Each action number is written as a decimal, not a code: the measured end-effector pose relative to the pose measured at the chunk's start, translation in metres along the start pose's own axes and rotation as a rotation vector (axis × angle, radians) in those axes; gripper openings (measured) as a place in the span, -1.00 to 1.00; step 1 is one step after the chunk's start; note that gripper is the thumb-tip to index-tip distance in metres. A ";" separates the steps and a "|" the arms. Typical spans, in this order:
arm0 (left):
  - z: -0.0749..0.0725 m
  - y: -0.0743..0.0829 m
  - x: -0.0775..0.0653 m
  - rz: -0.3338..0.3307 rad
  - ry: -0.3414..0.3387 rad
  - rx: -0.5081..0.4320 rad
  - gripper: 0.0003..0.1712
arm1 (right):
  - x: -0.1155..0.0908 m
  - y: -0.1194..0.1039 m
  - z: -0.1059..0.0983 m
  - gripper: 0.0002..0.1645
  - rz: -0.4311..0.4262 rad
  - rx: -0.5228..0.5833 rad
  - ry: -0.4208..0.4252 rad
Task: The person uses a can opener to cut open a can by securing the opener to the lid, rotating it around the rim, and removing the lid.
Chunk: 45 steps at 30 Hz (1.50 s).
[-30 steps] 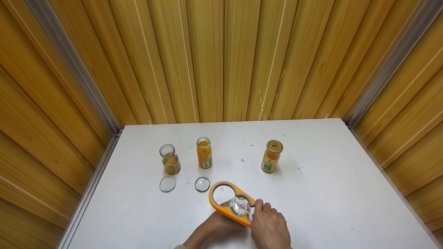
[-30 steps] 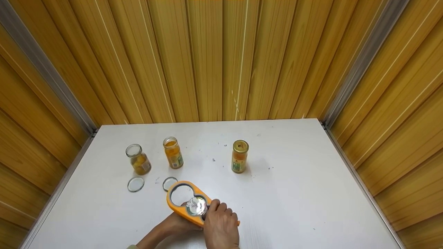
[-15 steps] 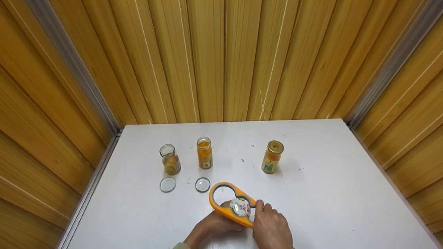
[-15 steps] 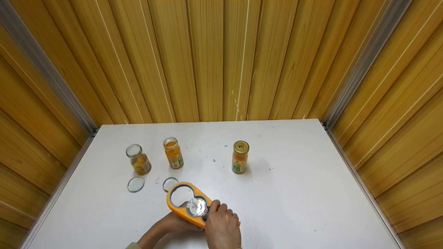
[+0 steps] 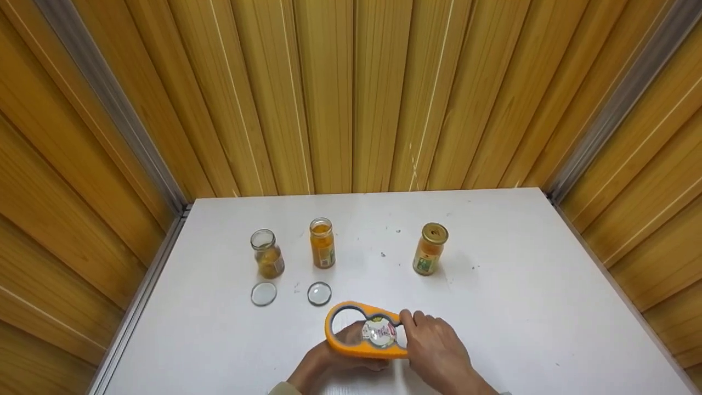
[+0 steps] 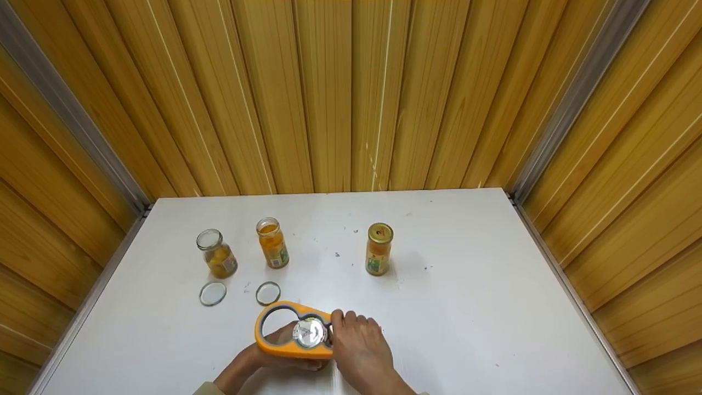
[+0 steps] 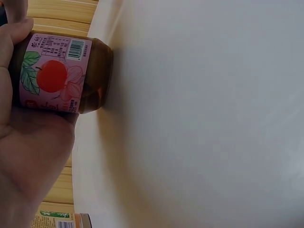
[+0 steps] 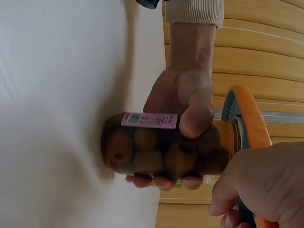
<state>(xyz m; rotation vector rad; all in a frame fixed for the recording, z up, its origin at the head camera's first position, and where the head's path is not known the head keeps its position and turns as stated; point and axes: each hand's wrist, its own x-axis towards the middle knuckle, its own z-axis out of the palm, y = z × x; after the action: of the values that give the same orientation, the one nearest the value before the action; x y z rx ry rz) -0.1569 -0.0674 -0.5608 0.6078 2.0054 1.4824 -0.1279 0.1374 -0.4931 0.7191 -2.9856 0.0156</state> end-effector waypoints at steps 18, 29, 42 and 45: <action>-0.007 0.017 -0.005 -0.062 0.017 0.000 -0.15 | 0.048 0.046 0.011 -0.66 -0.522 0.051 0.173; -0.012 0.008 0.000 -0.080 -0.048 -0.048 -0.10 | 0.070 0.047 0.007 -0.65 -0.687 -0.031 0.221; -0.019 0.000 0.005 0.026 -0.157 -0.043 -0.19 | 0.078 0.046 0.007 -0.61 -0.728 0.016 0.216; -0.020 0.001 0.006 0.018 -0.167 0.003 -0.24 | 0.079 0.047 0.006 -0.56 -0.739 0.026 0.216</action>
<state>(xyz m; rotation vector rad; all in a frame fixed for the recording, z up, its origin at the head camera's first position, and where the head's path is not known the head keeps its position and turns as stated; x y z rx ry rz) -0.1750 -0.0771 -0.5567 0.7275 1.8788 1.3911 -0.2198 0.1437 -0.4936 1.6436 -2.3546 0.0847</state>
